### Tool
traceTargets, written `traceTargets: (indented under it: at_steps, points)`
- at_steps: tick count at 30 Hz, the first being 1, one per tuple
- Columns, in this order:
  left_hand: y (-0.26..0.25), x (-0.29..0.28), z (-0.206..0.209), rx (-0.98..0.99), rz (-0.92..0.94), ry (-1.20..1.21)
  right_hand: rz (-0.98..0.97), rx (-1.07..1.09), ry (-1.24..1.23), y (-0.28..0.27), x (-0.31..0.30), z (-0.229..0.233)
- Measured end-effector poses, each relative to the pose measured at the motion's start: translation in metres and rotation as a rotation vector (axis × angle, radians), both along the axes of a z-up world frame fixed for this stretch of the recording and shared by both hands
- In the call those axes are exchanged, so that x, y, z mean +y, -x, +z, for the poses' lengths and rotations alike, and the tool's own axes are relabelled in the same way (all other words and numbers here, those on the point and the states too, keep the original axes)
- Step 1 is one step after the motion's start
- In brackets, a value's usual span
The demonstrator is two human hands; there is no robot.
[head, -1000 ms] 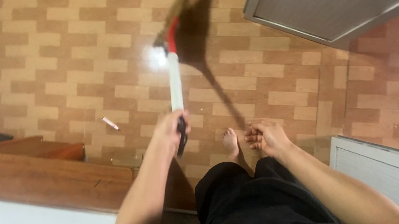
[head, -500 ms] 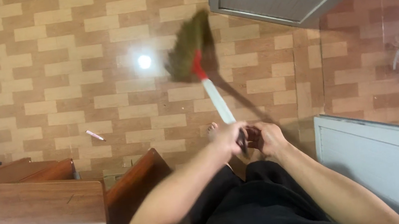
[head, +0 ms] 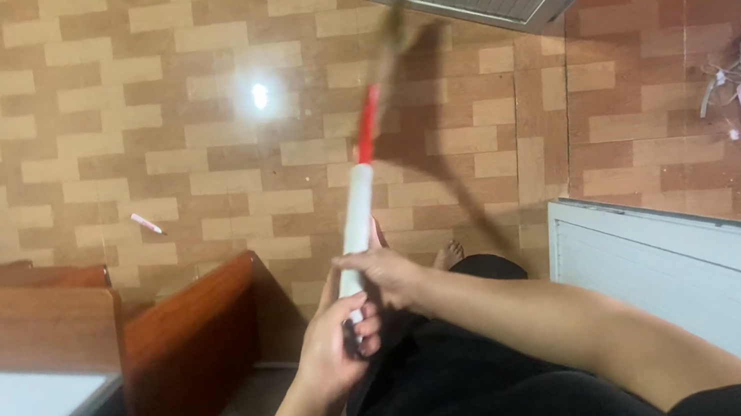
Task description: Sweeping debris and trash from a tiled floor into a pile using a hand-held broom.
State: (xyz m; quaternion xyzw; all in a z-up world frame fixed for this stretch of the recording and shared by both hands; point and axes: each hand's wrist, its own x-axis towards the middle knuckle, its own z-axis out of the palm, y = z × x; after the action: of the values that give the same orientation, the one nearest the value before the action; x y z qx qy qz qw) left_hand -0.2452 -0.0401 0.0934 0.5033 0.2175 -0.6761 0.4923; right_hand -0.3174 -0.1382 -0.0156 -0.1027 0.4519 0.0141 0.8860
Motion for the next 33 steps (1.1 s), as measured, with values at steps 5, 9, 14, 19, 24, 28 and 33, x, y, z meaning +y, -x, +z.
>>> traceTargets:
  at_steps: [5, 9, 14, 19, 24, 28, 33]
  points:
    - [0.046, 0.030, -0.035, -0.059, 0.220, -0.043, 0.342, -0.147, 0.080, 0.013, 0.034, -0.038]
    - [0.081, 0.024, -0.135, -0.209, 0.120, -0.065, 0.370, -0.032, 0.159, 0.041, 0.025, -0.060]
    - [0.158, 0.003, -0.197, 0.209, -0.013, -0.097, 0.368, 0.198, 0.300, 0.162, 0.014, -0.222]
    - [0.167, -0.066, -0.126, 0.111, -0.159, 0.019, 0.211, 0.404, 0.288, 0.206, -0.033, -0.132]
    - [0.110, -0.038, -0.137, 0.336, 0.005, 0.114, 0.051, 0.590, 0.261, 0.136, -0.041, -0.064]
    - [0.076, 0.027, -0.030, 0.076, 0.050, 0.127, 0.043, 0.186, 0.134, 0.097, 0.018, -0.029]
    - [0.063, 0.084, 0.026, -0.205, 0.101, -0.050, 0.204, -0.138, -0.059, 0.072, 0.097, -0.042]
